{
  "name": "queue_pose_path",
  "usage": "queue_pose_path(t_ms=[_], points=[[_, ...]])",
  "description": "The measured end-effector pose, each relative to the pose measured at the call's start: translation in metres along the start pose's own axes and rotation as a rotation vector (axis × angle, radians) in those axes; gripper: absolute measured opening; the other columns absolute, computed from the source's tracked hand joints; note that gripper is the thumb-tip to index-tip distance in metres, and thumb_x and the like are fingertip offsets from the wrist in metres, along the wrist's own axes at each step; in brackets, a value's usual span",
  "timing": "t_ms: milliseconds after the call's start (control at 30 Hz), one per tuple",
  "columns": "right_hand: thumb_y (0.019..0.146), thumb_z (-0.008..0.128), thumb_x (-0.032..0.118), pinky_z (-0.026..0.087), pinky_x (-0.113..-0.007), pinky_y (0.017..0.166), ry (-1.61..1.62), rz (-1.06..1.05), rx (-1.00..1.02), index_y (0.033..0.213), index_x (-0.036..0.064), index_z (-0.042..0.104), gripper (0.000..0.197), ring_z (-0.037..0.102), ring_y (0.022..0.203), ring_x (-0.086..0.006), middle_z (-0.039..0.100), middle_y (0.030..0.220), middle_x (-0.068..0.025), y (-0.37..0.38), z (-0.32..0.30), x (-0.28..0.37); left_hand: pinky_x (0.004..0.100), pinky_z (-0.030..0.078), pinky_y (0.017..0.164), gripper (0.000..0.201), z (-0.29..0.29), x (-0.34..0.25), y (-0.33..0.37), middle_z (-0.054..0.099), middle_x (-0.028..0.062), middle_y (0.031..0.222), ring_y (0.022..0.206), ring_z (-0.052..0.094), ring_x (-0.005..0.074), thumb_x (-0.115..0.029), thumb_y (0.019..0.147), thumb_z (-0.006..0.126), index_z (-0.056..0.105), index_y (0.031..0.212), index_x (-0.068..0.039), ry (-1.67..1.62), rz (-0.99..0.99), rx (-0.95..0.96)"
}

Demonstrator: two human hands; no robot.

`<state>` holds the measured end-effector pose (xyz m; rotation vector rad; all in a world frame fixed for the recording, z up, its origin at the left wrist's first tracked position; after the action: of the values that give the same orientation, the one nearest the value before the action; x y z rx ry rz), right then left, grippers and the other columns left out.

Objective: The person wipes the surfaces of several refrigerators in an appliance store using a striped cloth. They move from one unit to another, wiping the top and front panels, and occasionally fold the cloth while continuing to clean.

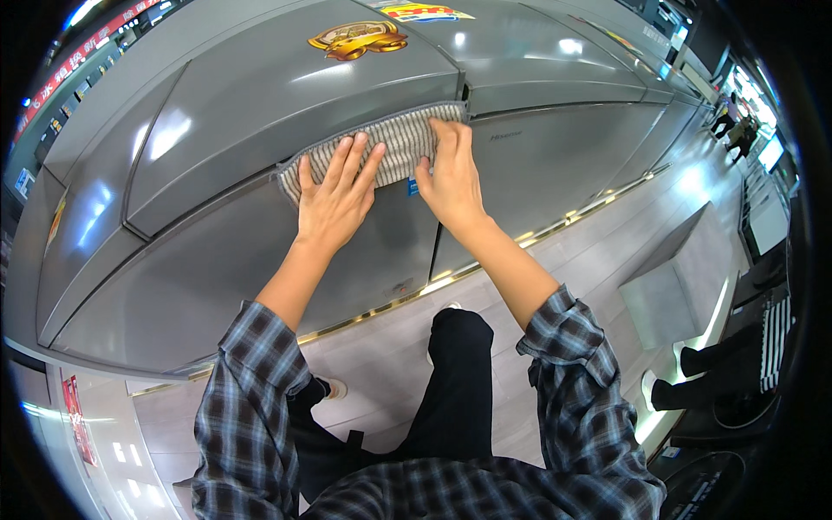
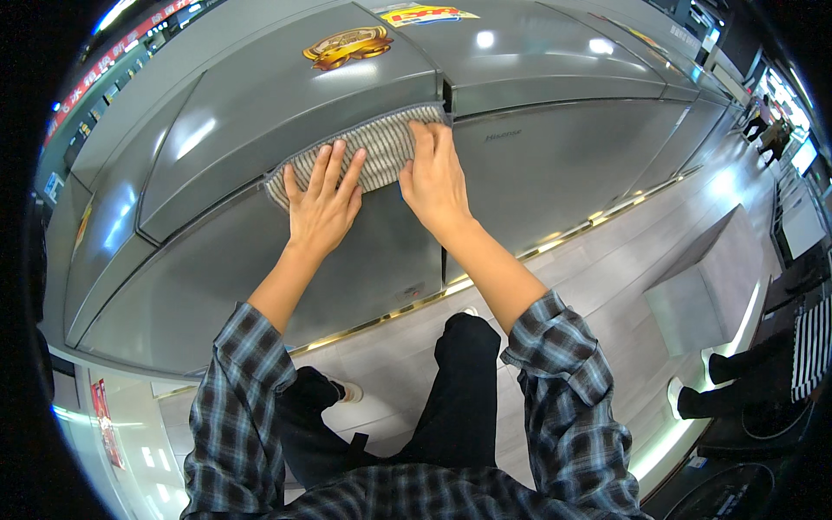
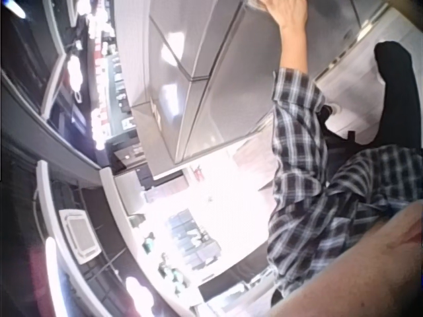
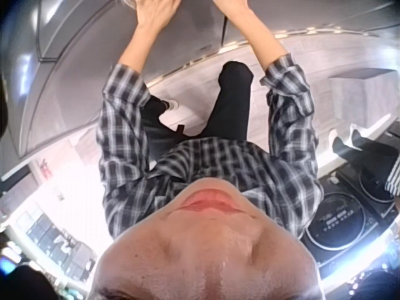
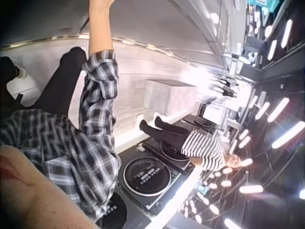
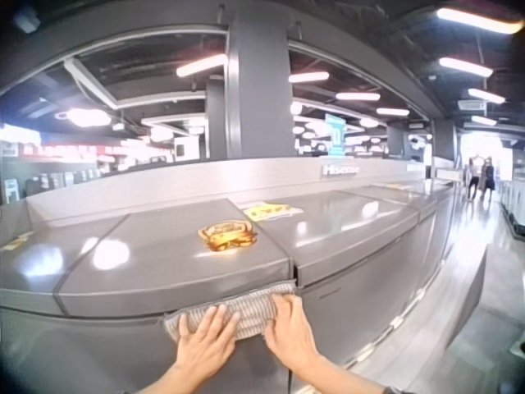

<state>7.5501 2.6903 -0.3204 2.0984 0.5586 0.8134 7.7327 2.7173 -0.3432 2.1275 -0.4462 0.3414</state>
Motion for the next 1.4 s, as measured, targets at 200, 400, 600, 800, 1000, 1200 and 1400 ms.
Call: queue_pose_path(t_ms=[200, 400, 600, 800, 1000, 1200, 1400], points=[[0.08, 0.076, 0.021, 0.044, -0.044, 0.088, 0.214, 0.275, -0.069, 0.115, -0.0025, 0.042, 0.054, 0.05, 0.1, -0.0351, 0.044, 0.109, -0.0188, 0.013, -0.001, 0.011, 0.0719, 0.0, 0.108, 0.06, 0.003, -0.004, 0.0, 0.028, -0.0014, 0.157, 0.147, 0.019, 0.0163, -0.037, 0.091, 0.057, 0.038, 0.148, -0.029, 0.047, 0.016, -0.007], [0.079, 0.078, 0.024, 0.044, -0.042, 0.085, 0.214, 0.314, -0.086, 0.11, -0.002, 0.043, 0.053, 0.05, 0.095, -0.0323, 0.044, 0.105, -0.0173, 0.009, 0.002, -0.001, 0.0735, 0.001, 0.107, 0.061, 0.012, -0.01, -0.006, 0.023, -0.0031, 0.159, 0.149, 0.011, 0.015, -0.04, 0.093, 0.053, 0.034, 0.15, -0.031, 0.098, 0.057, 0.041], [0.08, 0.078, 0.023, 0.045, -0.039, 0.08, 0.215, 0.342, -0.025, 0.111, -0.0021, 0.041, 0.054, 0.049, 0.087, -0.0276, 0.042, 0.104, -0.0159, -0.009, 0.008, -0.012, 0.072, 0.019, 0.101, 0.068, 0.015, -0.017, -0.018, 0.02, -0.0058, 0.16, 0.148, 0.013, 0.0136, -0.042, 0.091, 0.054, 0.028, 0.152, -0.032, 0.171, 0.151, 0.125], [0.08, 0.078, 0.022, 0.046, -0.038, 0.078, 0.18, 0.328, 0.011, 0.11, -0.0025, 0.04, 0.054, 0.049, 0.084, -0.0264, 0.041, 0.103, -0.0153, -0.019, 0.014, -0.018, 0.0724, 0.016, 0.102, 0.068, 0.021, -0.023, -0.03, 0.02, -0.0046, 0.16, 0.148, 0.011, 0.014, -0.04, 0.091, 0.054, 0.027, 0.153, -0.032, 0.137, 0.155, 0.191], [0.079, 0.079, 0.021, 0.046, -0.038, 0.077, 0.195, 0.384, 0.066, 0.107, -0.0021, 0.041, 0.053, 0.05, 0.083, -0.0266, 0.042, 0.102, -0.0153, -0.04, 0.023, -0.028, 0.0714, 0.003, 0.107, 0.067, 0.023, -0.028, -0.055, 0.023, -0.0025, 0.159, 0.149, 0.012, 0.015, -0.033, 0.09, 0.053, 0.03, 0.152, -0.024, 0.087, 0.257, 0.212], [0.076, 0.082, 0.02, 0.047, -0.039, 0.074, 0.204, 0.49, 0.112, 0.1, 0.0003, 0.04, 0.052, 0.052, 0.082, -0.0275, 0.045, 0.097, -0.014, -0.07, 0.03, -0.038, 0.0663, 0.028, 0.106, 0.055, 0.02, -0.028, -0.081, 0.023, 0.0021, 0.159, 0.146, 0.022, 0.0159, -0.023, 0.089, 0.054, 0.043, 0.142, -0.011, -0.293, 0.383, 0.586], [0.072, 0.083, 0.012, 0.046, -0.038, 0.073, 0.329, 0.709, 0.196, 0.093, 0.0027, 0.041, 0.048, 0.052, 0.081, -0.0275, 0.049, 0.087, -0.0128, -0.105, 0.043, -0.058, 0.0462, 0.03, 0.113, 0.052, 0.02, -0.03, -0.101, 0.018, 0.0069, 0.16, 0.145, 0.023, 0.0173, -0.016, 0.089, 0.053, 0.045, 0.139, -0.002, -0.289, 0.601, 0.773]])
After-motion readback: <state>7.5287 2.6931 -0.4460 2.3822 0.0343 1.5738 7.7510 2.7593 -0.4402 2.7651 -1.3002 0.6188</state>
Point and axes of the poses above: each hand's wrist, its own y-axis towards the middle knuckle, its own z-axis out of the palm, x = y × z, the point moved 3 cm from there along y, towards the middle knuckle
